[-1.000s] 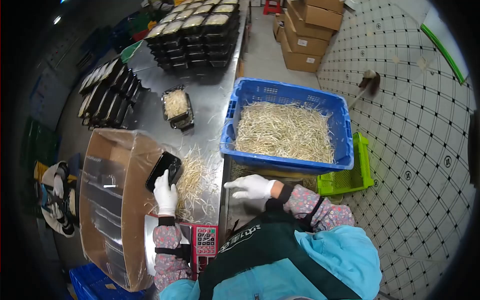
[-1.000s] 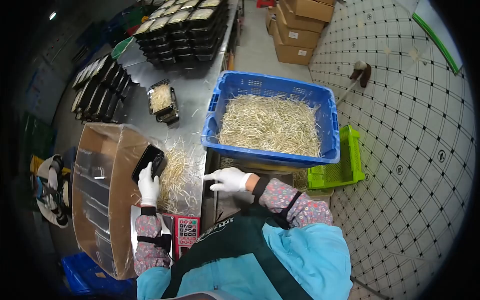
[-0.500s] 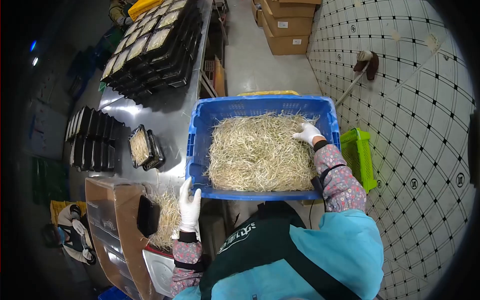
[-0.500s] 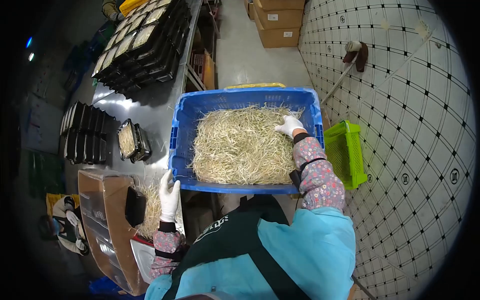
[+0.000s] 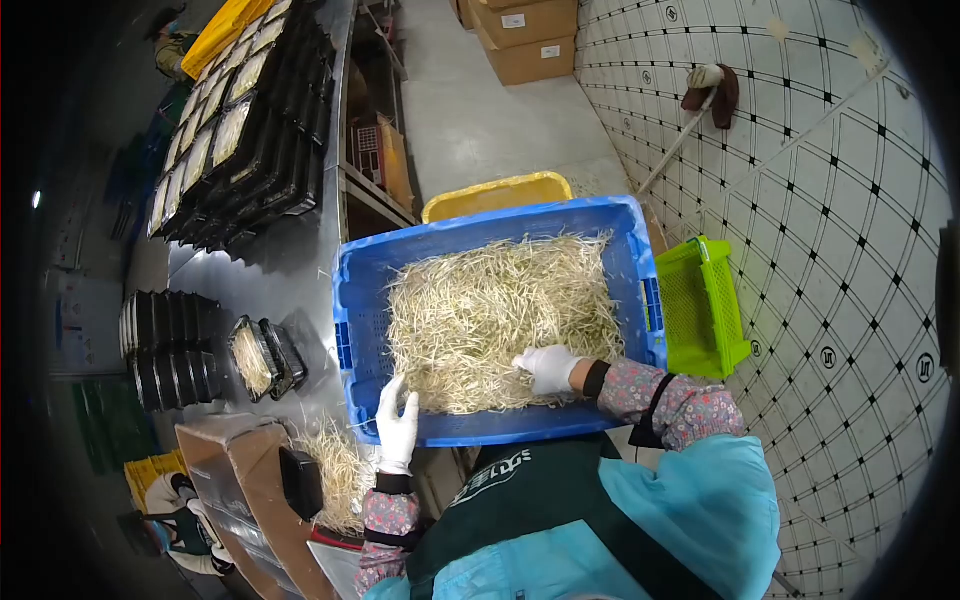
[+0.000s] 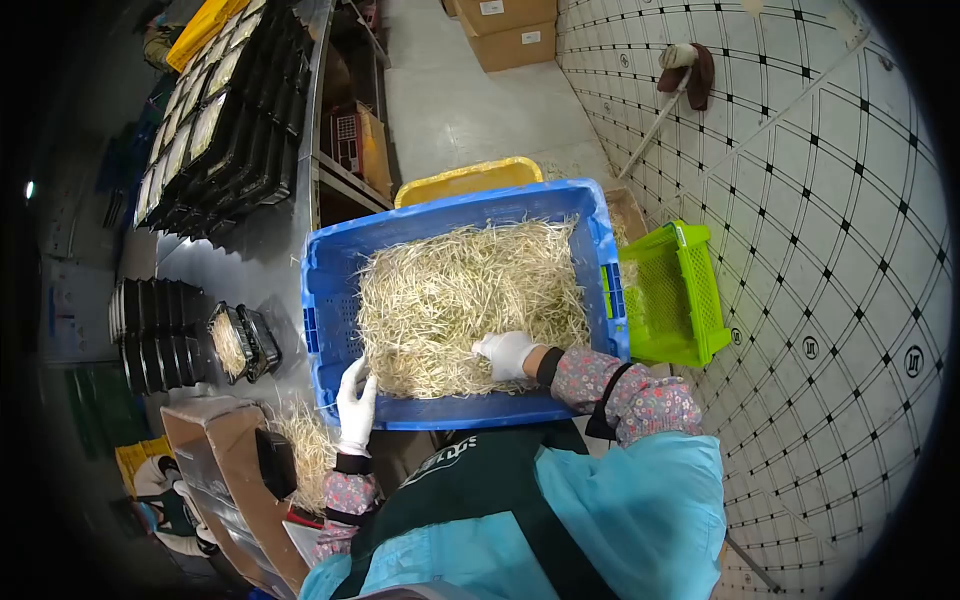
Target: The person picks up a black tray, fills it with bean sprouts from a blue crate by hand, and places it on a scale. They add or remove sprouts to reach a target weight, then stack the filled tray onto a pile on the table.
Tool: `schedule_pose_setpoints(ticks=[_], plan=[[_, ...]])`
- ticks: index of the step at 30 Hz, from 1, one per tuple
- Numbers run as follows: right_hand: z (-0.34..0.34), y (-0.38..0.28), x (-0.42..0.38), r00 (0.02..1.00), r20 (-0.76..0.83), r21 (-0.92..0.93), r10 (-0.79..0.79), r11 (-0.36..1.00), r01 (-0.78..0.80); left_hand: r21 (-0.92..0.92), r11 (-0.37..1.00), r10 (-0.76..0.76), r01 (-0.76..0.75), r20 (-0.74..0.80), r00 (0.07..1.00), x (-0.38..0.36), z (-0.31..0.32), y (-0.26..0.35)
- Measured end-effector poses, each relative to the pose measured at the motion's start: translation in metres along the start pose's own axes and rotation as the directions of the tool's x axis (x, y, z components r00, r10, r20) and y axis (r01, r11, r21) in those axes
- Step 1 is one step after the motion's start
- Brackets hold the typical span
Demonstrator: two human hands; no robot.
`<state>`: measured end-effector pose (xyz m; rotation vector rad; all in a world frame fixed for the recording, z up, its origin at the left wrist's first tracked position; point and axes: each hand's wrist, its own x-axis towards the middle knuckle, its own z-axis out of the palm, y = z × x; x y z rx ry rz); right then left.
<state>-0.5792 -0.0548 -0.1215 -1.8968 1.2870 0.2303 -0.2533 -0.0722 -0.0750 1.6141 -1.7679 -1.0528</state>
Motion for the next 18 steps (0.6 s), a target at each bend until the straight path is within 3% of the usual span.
schedule_pose_setpoints(ticks=[3, 4, 5, 6, 7, 9, 11, 13, 14, 15, 16, 18], plan=[[-0.020, 0.008, -0.003, 1.000, -0.011, 0.174, -0.005, 0.985, 0.007, 0.025, 0.997, 0.064, -0.066, 0.092, 0.994, 0.023, 0.018, 0.019], [-0.023, 0.016, -0.003, 0.992, -0.127, 0.484, -0.005, 0.873, 0.066, -0.028, 0.999, 0.042, -0.039, 0.135, 0.990, 0.028, 0.025, 0.021], [-0.023, 0.024, -0.006, 0.971, -0.236, 0.729, 0.034, 0.667, 0.154, -0.080, 0.997, 0.023, -0.009, 0.178, 0.984, 0.033, 0.032, 0.028], [-0.009, 0.032, 0.002, 0.936, -0.324, 0.681, 0.138, 0.720, 0.130, 0.003, 0.993, 0.115, -0.118, 0.228, 0.967, 0.042, 0.038, 0.030], [0.002, 0.041, 0.008, 0.930, -0.336, 0.683, 0.147, 0.718, 0.133, 0.058, 0.982, 0.155, -0.181, 0.303, 0.940, 0.049, 0.043, 0.033], [-0.020, 0.039, 0.009, 0.928, -0.294, 0.461, 0.229, 0.884, -0.072, -0.014, 0.978, 0.198, -0.209, 0.389, 0.900, 0.067, 0.056, 0.037], [-0.030, 0.037, 0.010, 0.935, -0.282, 0.529, 0.214, 0.848, -0.034, 0.047, 0.972, 0.187, -0.231, 0.443, 0.877, 0.088, 0.071, 0.043], [-0.039, 0.051, 0.015, 0.901, -0.409, 0.262, 0.141, 0.965, -0.032, 0.103, 0.908, 0.298, -0.405, 0.522, 0.799, 0.119, 0.096, 0.051], [-0.040, 0.067, 0.020, 0.892, -0.413, 0.222, 0.185, 0.970, -0.099, 0.100, 0.905, 0.304, -0.413, 0.526, 0.794, 0.137, 0.110, 0.053], [-0.046, 0.087, 0.024, 0.862, -0.445, 0.206, 0.240, 0.965, -0.162, 0.114, 0.869, 0.351, -0.482, 0.545, 0.761, 0.153, 0.126, 0.050], [-0.052, 0.108, 0.030, 0.808, -0.441, 0.288, 0.391, 0.914, -0.286, 0.124, 0.828, 0.392, -0.547, 0.569, 0.723, 0.168, 0.143, 0.047], [-0.067, 0.141, 0.041, 0.621, -0.297, 0.435, 0.725, 0.682, -0.589, 0.186, 0.748, 0.425, -0.637, 0.603, 0.676, 0.197, 0.182, 0.045]])
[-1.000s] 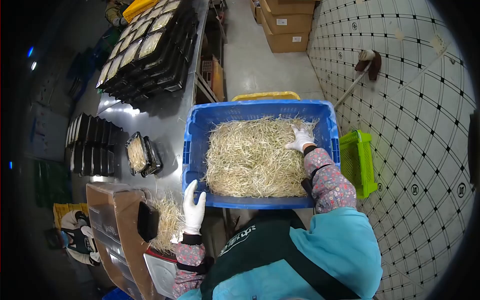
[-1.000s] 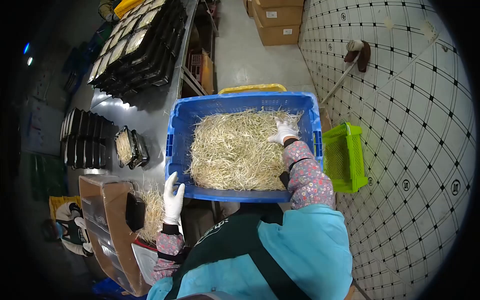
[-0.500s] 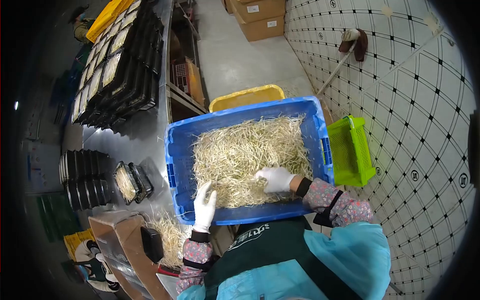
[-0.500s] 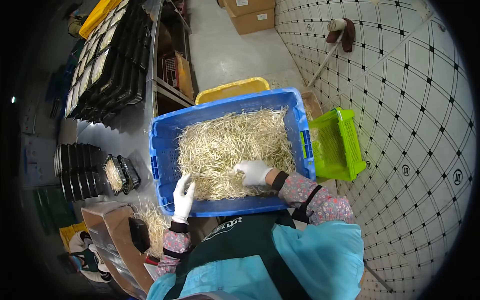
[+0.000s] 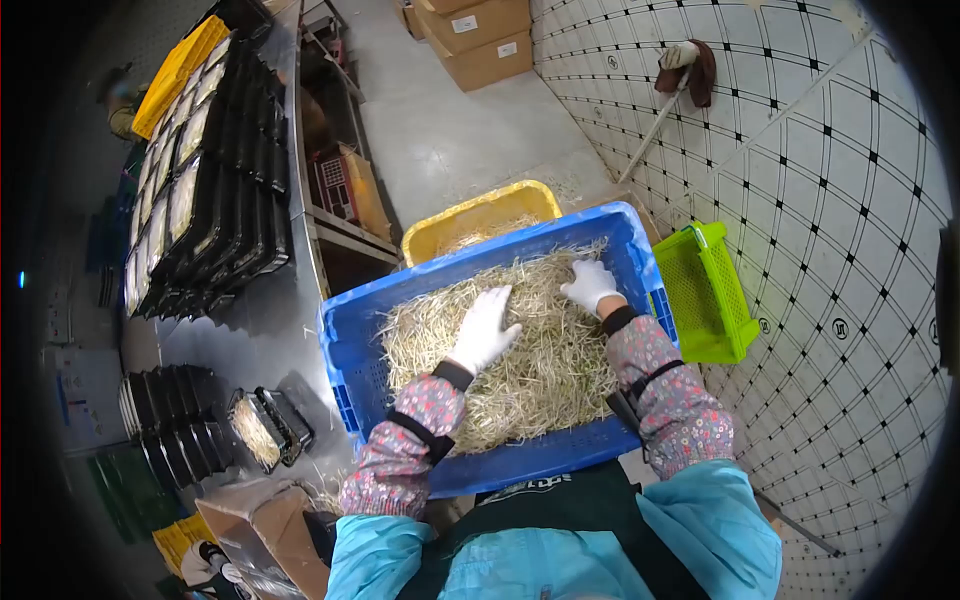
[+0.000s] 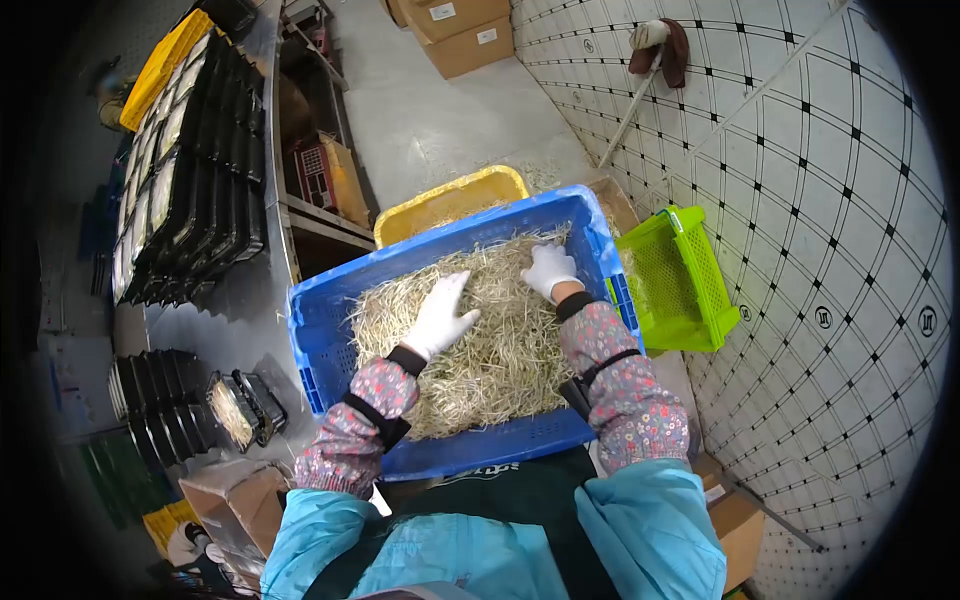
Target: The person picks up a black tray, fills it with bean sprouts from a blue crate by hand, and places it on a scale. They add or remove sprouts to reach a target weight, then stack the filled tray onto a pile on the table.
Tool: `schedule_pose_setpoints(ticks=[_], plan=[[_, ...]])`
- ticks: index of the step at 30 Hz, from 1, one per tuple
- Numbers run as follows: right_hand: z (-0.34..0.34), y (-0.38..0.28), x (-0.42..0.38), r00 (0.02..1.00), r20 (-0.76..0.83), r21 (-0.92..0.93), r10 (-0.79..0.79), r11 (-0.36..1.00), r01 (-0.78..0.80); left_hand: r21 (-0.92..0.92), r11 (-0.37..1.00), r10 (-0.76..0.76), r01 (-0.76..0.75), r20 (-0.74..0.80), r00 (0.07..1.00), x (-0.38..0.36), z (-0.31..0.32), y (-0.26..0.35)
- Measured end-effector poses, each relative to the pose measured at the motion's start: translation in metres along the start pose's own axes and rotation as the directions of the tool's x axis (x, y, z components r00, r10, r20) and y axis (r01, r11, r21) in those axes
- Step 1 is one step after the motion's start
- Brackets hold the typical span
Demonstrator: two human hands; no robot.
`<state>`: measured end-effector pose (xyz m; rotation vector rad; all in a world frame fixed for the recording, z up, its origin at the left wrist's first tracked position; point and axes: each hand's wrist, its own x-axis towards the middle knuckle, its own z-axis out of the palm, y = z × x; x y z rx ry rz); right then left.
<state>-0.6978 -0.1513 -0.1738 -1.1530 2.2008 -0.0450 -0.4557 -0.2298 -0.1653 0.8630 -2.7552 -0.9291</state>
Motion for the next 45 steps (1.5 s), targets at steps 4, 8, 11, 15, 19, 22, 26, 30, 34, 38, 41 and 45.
schedule_pose_setpoints(ticks=[4, 8, 11, 15, 19, 22, 26, 30, 34, 38, 41, 45], plan=[[0.043, 0.012, 0.042, 0.981, -0.156, 0.025, 0.114, 0.993, -0.111, 0.080, 0.991, -0.107, 0.108, -0.015, 0.994, 0.054, 0.032, 0.009], [0.044, -0.005, -0.014, 0.994, 0.102, 0.193, -0.033, 0.981, 0.013, 0.069, 0.995, -0.072, 0.066, 0.090, 0.993, 0.032, 0.079, -0.001], [0.052, 0.008, -0.087, 0.913, 0.306, 0.126, -0.268, 0.962, 0.241, -0.137, 0.967, 0.230, -0.214, 0.109, 0.967, -0.045, 0.055, 0.023], [0.020, 0.017, -0.111, 0.846, 0.437, 0.019, -0.305, 0.944, 0.330, -0.249, 0.901, 0.408, -0.354, 0.212, 0.888, -0.082, 0.012, 0.021], [0.019, 0.008, -0.024, 0.920, 0.121, -0.153, -0.372, 0.909, 0.388, 0.026, 0.961, 0.277, -0.276, -0.044, 0.960, -0.007, 0.008, -0.012], [0.059, 0.005, 0.020, 0.973, -0.046, 0.006, -0.227, 0.974, 0.227, 0.168, 0.985, 0.064, -0.048, -0.091, 0.994, 0.019, 0.033, -0.021], [0.073, 0.000, -0.035, 0.955, 0.011, 0.081, -0.297, 0.952, 0.296, 0.174, 0.984, -0.008, -0.041, 0.269, 0.963, -0.010, 0.045, 0.024], [0.056, 0.032, -0.147, 0.801, 0.411, 0.024, -0.436, 0.883, 0.468, -0.148, 0.876, 0.481, -0.458, 0.333, 0.811, -0.103, 0.047, 0.056], [0.037, 0.040, -0.164, 0.781, 0.413, -0.014, -0.469, 0.854, 0.520, -0.380, 0.814, 0.571, -0.438, 0.393, 0.721, -0.101, 0.006, 0.062], [0.020, 0.017, -0.092, 0.875, 0.184, 0.147, -0.447, 0.893, 0.425, -0.211, 0.906, 0.369, -0.367, -0.028, 0.929, -0.042, 0.006, 0.031], [0.033, -0.010, -0.021, 0.956, 0.080, 0.051, -0.282, 0.959, 0.278, 0.148, 0.989, 0.018, -0.003, -0.104, 0.994, -0.002, 0.031, 0.001], [0.072, -0.031, 0.011, 0.977, -0.055, 0.000, -0.205, 0.979, 0.205, 0.241, 0.967, -0.069, 0.085, -0.076, 0.995, 0.019, 0.075, -0.025]])
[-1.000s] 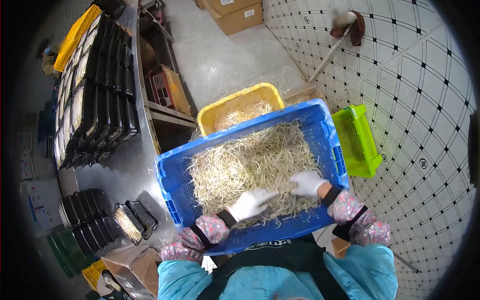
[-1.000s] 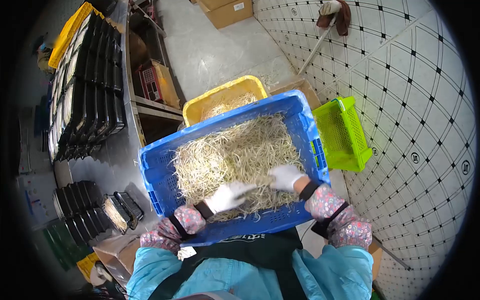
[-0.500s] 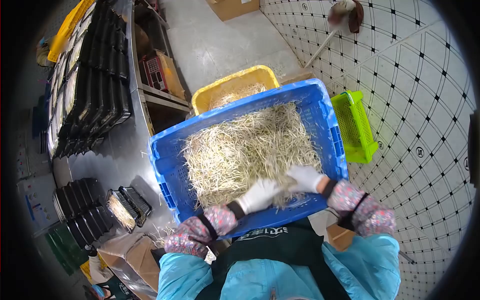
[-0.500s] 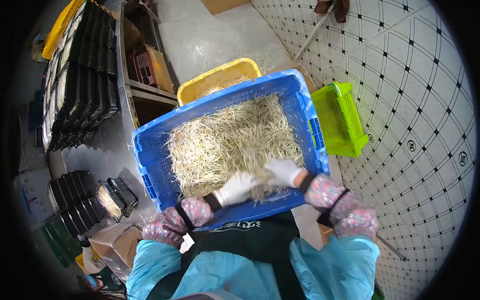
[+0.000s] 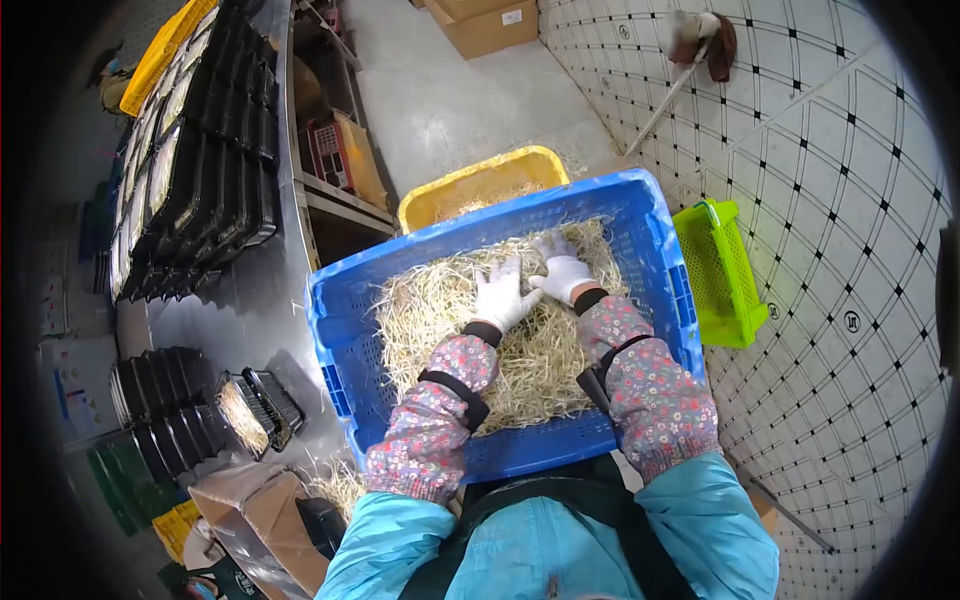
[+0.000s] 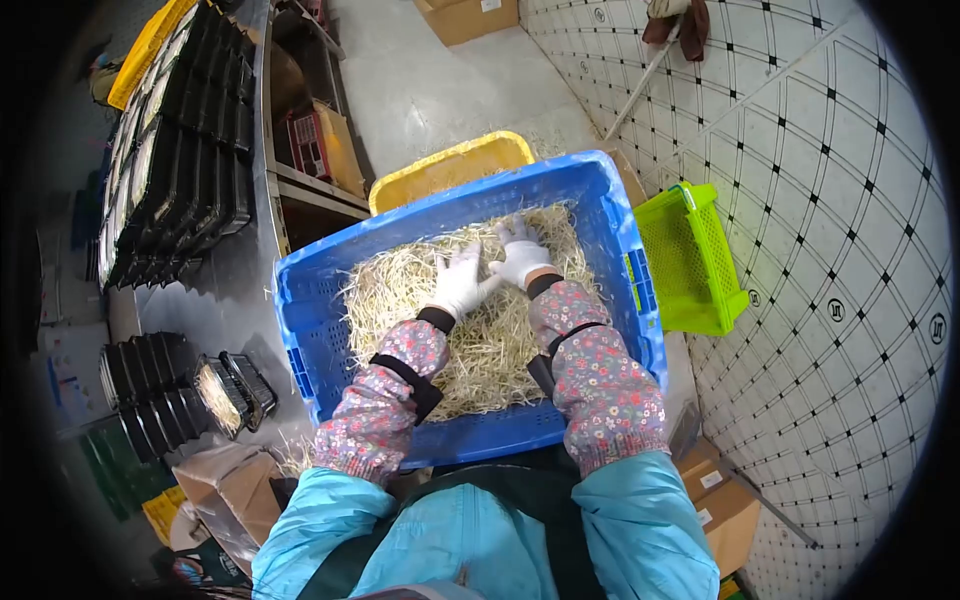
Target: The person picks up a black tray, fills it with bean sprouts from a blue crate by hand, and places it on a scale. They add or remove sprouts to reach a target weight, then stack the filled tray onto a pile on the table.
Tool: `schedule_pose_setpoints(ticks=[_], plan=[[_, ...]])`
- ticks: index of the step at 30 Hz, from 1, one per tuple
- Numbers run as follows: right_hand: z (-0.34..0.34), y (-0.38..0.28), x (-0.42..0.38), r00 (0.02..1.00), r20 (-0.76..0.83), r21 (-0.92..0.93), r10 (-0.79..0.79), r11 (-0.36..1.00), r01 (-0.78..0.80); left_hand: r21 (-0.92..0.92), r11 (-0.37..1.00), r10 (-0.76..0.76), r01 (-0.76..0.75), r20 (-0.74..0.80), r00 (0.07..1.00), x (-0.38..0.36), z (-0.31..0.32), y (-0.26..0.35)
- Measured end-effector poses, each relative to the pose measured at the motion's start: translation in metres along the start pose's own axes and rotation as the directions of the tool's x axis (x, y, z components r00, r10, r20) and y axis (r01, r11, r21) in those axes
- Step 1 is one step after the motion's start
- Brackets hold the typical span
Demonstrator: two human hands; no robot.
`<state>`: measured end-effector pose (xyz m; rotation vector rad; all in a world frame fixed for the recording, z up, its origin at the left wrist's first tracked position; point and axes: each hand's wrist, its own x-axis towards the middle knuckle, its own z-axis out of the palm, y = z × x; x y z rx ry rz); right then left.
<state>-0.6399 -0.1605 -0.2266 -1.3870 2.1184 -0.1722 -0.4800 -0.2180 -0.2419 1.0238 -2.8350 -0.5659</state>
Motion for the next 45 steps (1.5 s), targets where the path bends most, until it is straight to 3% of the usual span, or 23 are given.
schedule_pose_setpoints(ticks=[3, 4, 5, 6, 7, 8, 10, 12, 14, 17, 19, 20, 22, 25, 26, 27, 30, 32, 36, 39, 40, 41, 45], plan=[[0.005, 0.000, -0.040, 0.954, 0.261, -0.042, -0.148, 0.985, 0.164, -0.426, 0.904, 0.100, 0.038, 0.297, 0.950, -0.033, -0.023, 0.023], [-0.007, -0.002, -0.074, 0.935, 0.289, 0.038, -0.206, 0.978, 0.203, -0.337, 0.933, 0.206, -0.123, 0.223, 0.953, -0.060, -0.033, 0.036], [-0.011, 0.002, -0.100, 0.884, 0.406, 0.000, -0.231, 0.968, 0.252, -0.323, 0.938, 0.259, -0.130, 0.398, 0.880, -0.080, -0.047, 0.047], [-0.011, 0.008, -0.126, 0.853, 0.434, -0.003, -0.289, 0.947, 0.323, -0.373, 0.882, 0.379, -0.289, 0.196, 0.904, -0.116, -0.034, 0.046], [-0.010, 0.015, -0.151, 0.835, 0.389, -0.004, -0.388, 0.906, 0.423, -0.464, 0.853, 0.435, -0.240, 0.377, 0.818, -0.123, -0.067, 0.056], [-0.039, 0.004, -0.163, 0.766, 0.522, 0.035, -0.376, 0.906, 0.421, -0.406, 0.814, 0.543, -0.416, 0.277, 0.793, -0.136, -0.073, 0.054], [-0.043, 0.025, -0.164, 0.763, 0.353, 0.254, -0.542, 0.840, 0.480, -0.563, 0.777, 0.544, -0.282, 0.373, 0.752, -0.119, -0.103, 0.051], [-0.055, 0.027, -0.125, 0.782, 0.428, 0.292, -0.453, 0.888, 0.355, -0.548, 0.836, 0.330, 0.014, 0.524, 0.785, -0.085, -0.105, 0.036], [-0.057, 0.023, -0.074, 0.885, 0.370, 0.218, -0.283, 0.952, 0.213, -0.357, 0.933, 0.174, 0.029, 0.522, 0.835, -0.037, -0.084, 0.017], [-0.023, 0.022, -0.008, 0.989, 0.120, 0.120, -0.090, 0.990, 0.075, -0.001, 0.993, 0.120, -0.120, 0.006, 0.993, 0.015, -0.020, -0.010], [-0.005, 0.005, -0.001, 0.997, -0.050, -0.014, -0.060, 0.998, 0.059, 0.212, 0.965, 0.209, -0.154, -0.270, 0.940, 0.029, 0.011, -0.012], [0.003, 0.000, -0.006, 0.998, -0.038, -0.010, -0.058, 0.998, 0.057, 0.207, 0.967, 0.202, -0.150, -0.260, 0.944, 0.026, 0.014, -0.007], [0.011, -0.013, -0.023, 0.995, 0.095, 0.012, 0.001, 1.000, -0.002, 0.009, 0.996, 0.081, -0.084, 0.184, 0.980, 0.013, 0.011, 0.003], [0.000, -0.008, -0.078, 0.911, 0.390, 0.173, -0.134, 0.982, 0.070, 0.004, 0.947, 0.318, -0.320, 0.103, 0.942, -0.035, -0.011, 0.022], [-0.020, -0.009, -0.113, 0.904, 0.366, 0.102, -0.222, 0.975, 0.198, -0.101, 0.913, 0.408, -0.395, 0.239, 0.881, -0.053, -0.022, 0.027], [-0.025, 0.000, -0.136, 0.854, 0.432, 0.046, -0.290, 0.953, 0.300, -0.209, 0.852, 0.510, -0.480, 0.127, 0.851, -0.081, -0.019, 0.028], [-0.045, 0.021, -0.176, 0.781, 0.296, 0.097, -0.550, 0.831, 0.548, -0.473, 0.796, 0.502, -0.377, 0.170, 0.848, -0.112, -0.071, 0.041], [-0.059, 0.032, -0.152, 0.786, 0.372, 0.396, -0.493, 0.851, 0.347, -0.460, 0.834, 0.427, -0.303, 0.192, 0.883, -0.097, -0.084, 0.035], [-0.033, 0.045, -0.064, 0.975, 0.072, 0.103, -0.212, 0.973, 0.204, -0.032, 0.979, 0.201, -0.200, 0.015, 0.980, -0.036, -0.046, 0.003], [-0.015, 0.027, -0.052, 0.970, 0.222, -0.122, 0.099, 0.990, -0.073, 0.093, 0.989, 0.112, -0.114, 0.028, 0.993, -0.033, -0.016, 0.007], [-0.012, 0.016, -0.069, 0.958, 0.253, -0.194, 0.135, 0.977, -0.086, 0.053, 0.989, 0.119, -0.139, 0.274, 0.954, -0.044, -0.026, 0.022], [-0.008, 0.012, -0.088, 0.950, 0.312, -0.160, 0.033, 0.987, 0.019, 0.011, 0.988, 0.131, -0.157, 0.496, 0.859, -0.054, -0.039, 0.035], [-0.036, 0.002, -0.180, 0.781, 0.562, -0.087, -0.273, 0.919, 0.384, -0.237, 0.901, 0.433, -0.363, 0.444, 0.785, -0.150, -0.059, 0.046]])
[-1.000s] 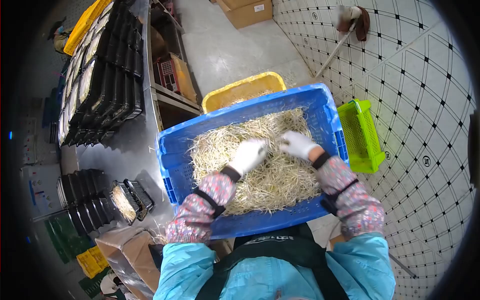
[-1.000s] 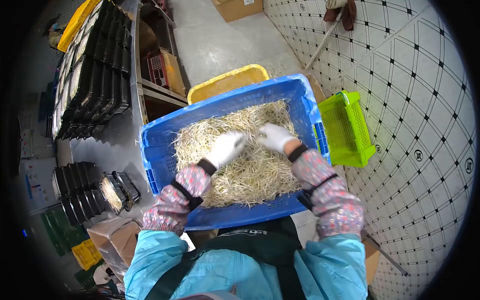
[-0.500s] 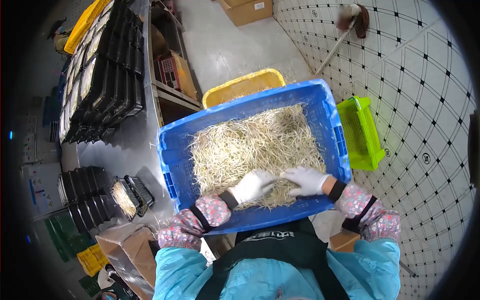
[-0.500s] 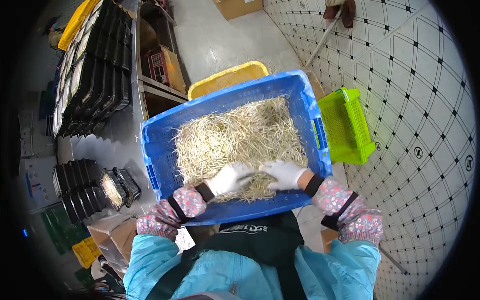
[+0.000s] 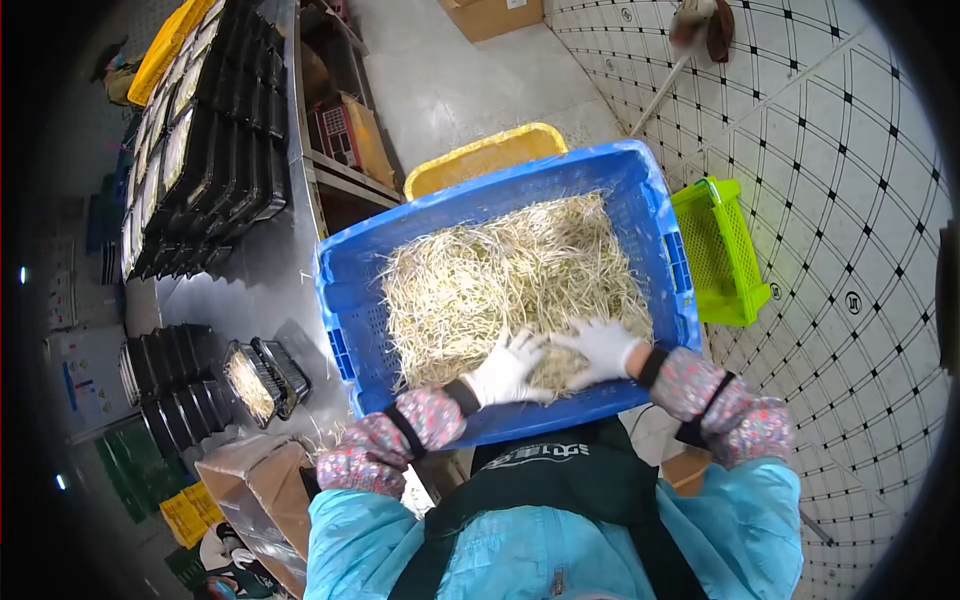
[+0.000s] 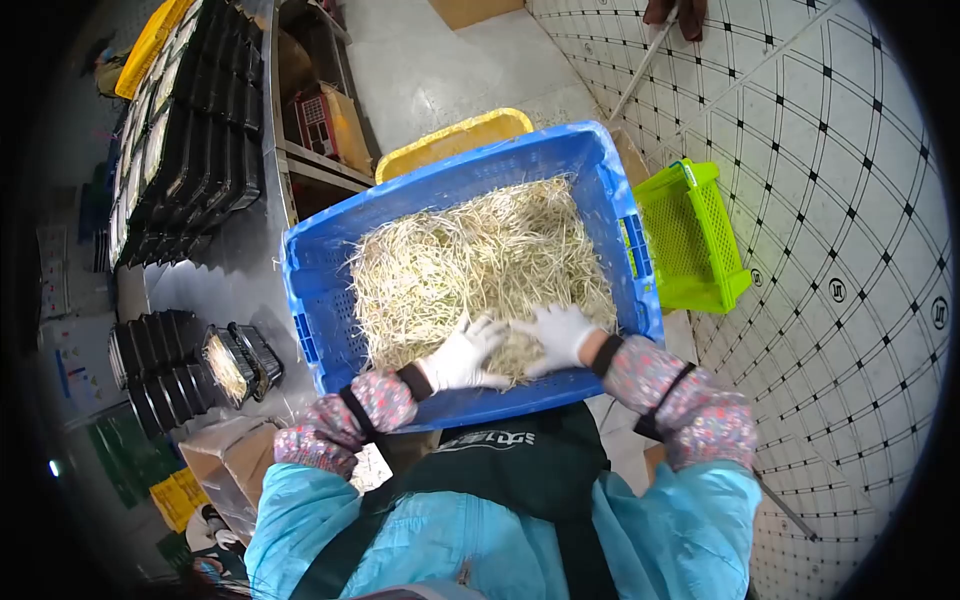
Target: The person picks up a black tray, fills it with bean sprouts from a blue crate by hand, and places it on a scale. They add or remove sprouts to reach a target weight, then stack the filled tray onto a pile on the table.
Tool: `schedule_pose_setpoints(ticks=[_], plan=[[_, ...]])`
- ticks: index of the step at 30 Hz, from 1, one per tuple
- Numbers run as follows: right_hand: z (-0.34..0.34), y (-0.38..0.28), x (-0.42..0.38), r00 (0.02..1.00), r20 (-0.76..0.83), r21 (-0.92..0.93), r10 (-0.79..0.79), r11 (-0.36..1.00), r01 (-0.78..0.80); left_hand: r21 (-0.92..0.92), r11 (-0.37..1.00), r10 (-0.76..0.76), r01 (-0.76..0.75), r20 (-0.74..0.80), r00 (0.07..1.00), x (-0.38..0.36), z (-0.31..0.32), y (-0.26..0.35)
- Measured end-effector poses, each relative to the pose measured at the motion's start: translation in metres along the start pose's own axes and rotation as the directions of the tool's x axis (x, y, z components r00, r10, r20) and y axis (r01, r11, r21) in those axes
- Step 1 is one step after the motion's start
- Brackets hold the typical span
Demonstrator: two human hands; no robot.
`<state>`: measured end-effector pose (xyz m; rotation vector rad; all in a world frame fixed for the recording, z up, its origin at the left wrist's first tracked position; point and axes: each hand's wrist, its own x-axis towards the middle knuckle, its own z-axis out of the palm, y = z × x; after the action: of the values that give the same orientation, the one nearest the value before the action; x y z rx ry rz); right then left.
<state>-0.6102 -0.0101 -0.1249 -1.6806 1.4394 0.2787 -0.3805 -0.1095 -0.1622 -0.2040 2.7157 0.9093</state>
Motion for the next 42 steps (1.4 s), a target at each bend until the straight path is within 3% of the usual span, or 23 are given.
schedule_pose_setpoints(ticks=[1, 3, 6, 9, 11, 13, 15, 16, 17, 19, 21, 23, 24, 27, 29, 31, 32, 35, 37, 38, 39, 41, 42], plan=[[0.005, -0.005, -0.014, 0.998, 0.042, -0.025, -0.038, 0.999, 0.040, -0.019, 1.000, 0.012, -0.011, 0.054, 0.998, -0.011, -0.005, 0.010], [0.007, -0.007, -0.021, 0.999, -0.034, 0.021, -0.028, 0.999, 0.028, -0.177, 0.982, -0.076, 0.065, -0.061, 0.995, -0.017, -0.002, 0.017], [0.006, -0.003, -0.012, 0.956, -0.271, -0.094, 0.117, 0.985, -0.147, -0.126, 0.965, -0.244, 0.229, -0.121, 0.962, 0.006, -0.017, 0.029], [-0.005, 0.010, 0.019, 0.989, -0.066, 0.046, 0.132, 0.991, -0.129, -0.211, 0.913, -0.341, 0.349, 0.073, 0.937, 0.038, -0.017, 0.017], [-0.027, 0.011, 0.017, 0.990, -0.077, 0.061, 0.118, 0.992, -0.114, -0.307, 0.886, -0.358, 0.348, 0.023, 0.933, 0.035, -0.037, 0.012], [-0.054, 0.004, 0.000, 0.925, -0.369, 0.216, 0.089, 0.976, -0.008, -0.502, 0.846, -0.350, 0.180, -0.269, 0.897, 0.015, -0.072, 0.016], [-0.056, 0.016, 0.003, 0.784, -0.621, 0.428, -0.011, 0.833, 0.350, -0.538, 0.827, -0.345, 0.162, -0.259, 0.902, 0.006, -0.090, 0.006], [-0.056, 0.018, 0.011, 0.872, -0.485, 0.399, 0.062, 0.903, 0.158, -0.564, 0.814, -0.335, 0.136, -0.265, 0.904, 0.001, -0.094, 0.003], [-0.055, 0.010, 0.008, 0.872, -0.487, 0.393, 0.057, 0.905, 0.160, -0.564, 0.815, -0.337, 0.135, -0.271, 0.902, -0.008, -0.089, 0.003], [-0.058, -0.002, 0.007, 0.922, -0.378, 0.306, 0.086, 0.951, 0.037, -0.329, 0.873, -0.419, 0.359, -0.129, 0.899, -0.020, -0.073, -0.007], [-0.034, 0.006, 0.011, 0.960, -0.265, 0.276, 0.093, 0.961, -0.017, -0.312, 0.856, -0.441, 0.412, -0.026, 0.897, -0.036, -0.041, -0.017], [-0.024, 0.015, 0.017, 0.958, -0.270, 0.095, 0.094, 0.993, -0.071, -0.128, 0.939, -0.344, 0.320, -0.268, 0.900, -0.039, -0.037, -0.017], [-0.023, 0.017, 0.021, 0.958, -0.211, 0.139, 0.194, 0.976, -0.167, -0.142, 0.939, -0.343, 0.314, -0.302, 0.890, -0.035, -0.037, -0.011], [-0.015, 0.018, 0.040, 0.942, -0.121, 0.183, 0.312, 0.940, -0.288, -0.032, 0.904, -0.426, 0.426, -0.110, 0.898, -0.015, -0.042, 0.003], [-0.008, 0.025, 0.051, 0.942, -0.155, 0.081, 0.299, 0.954, -0.290, -0.006, 0.921, -0.383, 0.389, -0.193, 0.904, -0.011, -0.021, -0.014], [0.000, 0.045, 0.067, 0.957, -0.153, 0.223, 0.245, 0.952, -0.208, -0.090, 0.948, -0.317, 0.304, -0.309, 0.897, -0.019, -0.014, -0.031], [-0.003, 0.044, 0.061, 0.925, -0.325, 0.215, 0.195, 0.968, -0.128, -0.200, 0.941, -0.335, 0.273, -0.447, 0.829, -0.028, -0.034, -0.020], [-0.077, 0.002, 0.049, 0.927, -0.367, 0.260, 0.078, 0.965, 0.022, -0.611, 0.764, -0.548, 0.205, -0.447, 0.707, -0.066, -0.091, -0.011], [-0.111, -0.031, 0.054, 0.897, -0.429, 0.383, -0.103, 0.879, 0.284, -0.593, 0.780, -0.581, 0.197, -0.573, 0.578, -0.083, -0.094, -0.041], [-0.121, -0.047, 0.064, 0.889, -0.448, 0.331, -0.101, 0.904, 0.269, -0.794, 0.582, -0.757, 0.177, -0.449, 0.474, -0.085, -0.118, -0.025], [-0.128, -0.056, 0.071, 0.879, -0.466, 0.280, -0.100, 0.926, 0.253, -0.481, 0.807, -0.590, 0.343, -0.637, 0.495, -0.093, -0.119, -0.038], [-0.129, -0.049, 0.082, 0.815, -0.570, 0.295, -0.103, 0.900, 0.320, -0.446, 0.707, -0.671, 0.549, -0.669, 0.321, -0.099, -0.112, -0.040], [-0.132, -0.044, 0.087, 0.740, -0.665, 0.295, -0.102, 0.874, 0.386, -0.433, 0.689, -0.685, 0.582, -0.652, 0.326, -0.102, -0.109, -0.038]])
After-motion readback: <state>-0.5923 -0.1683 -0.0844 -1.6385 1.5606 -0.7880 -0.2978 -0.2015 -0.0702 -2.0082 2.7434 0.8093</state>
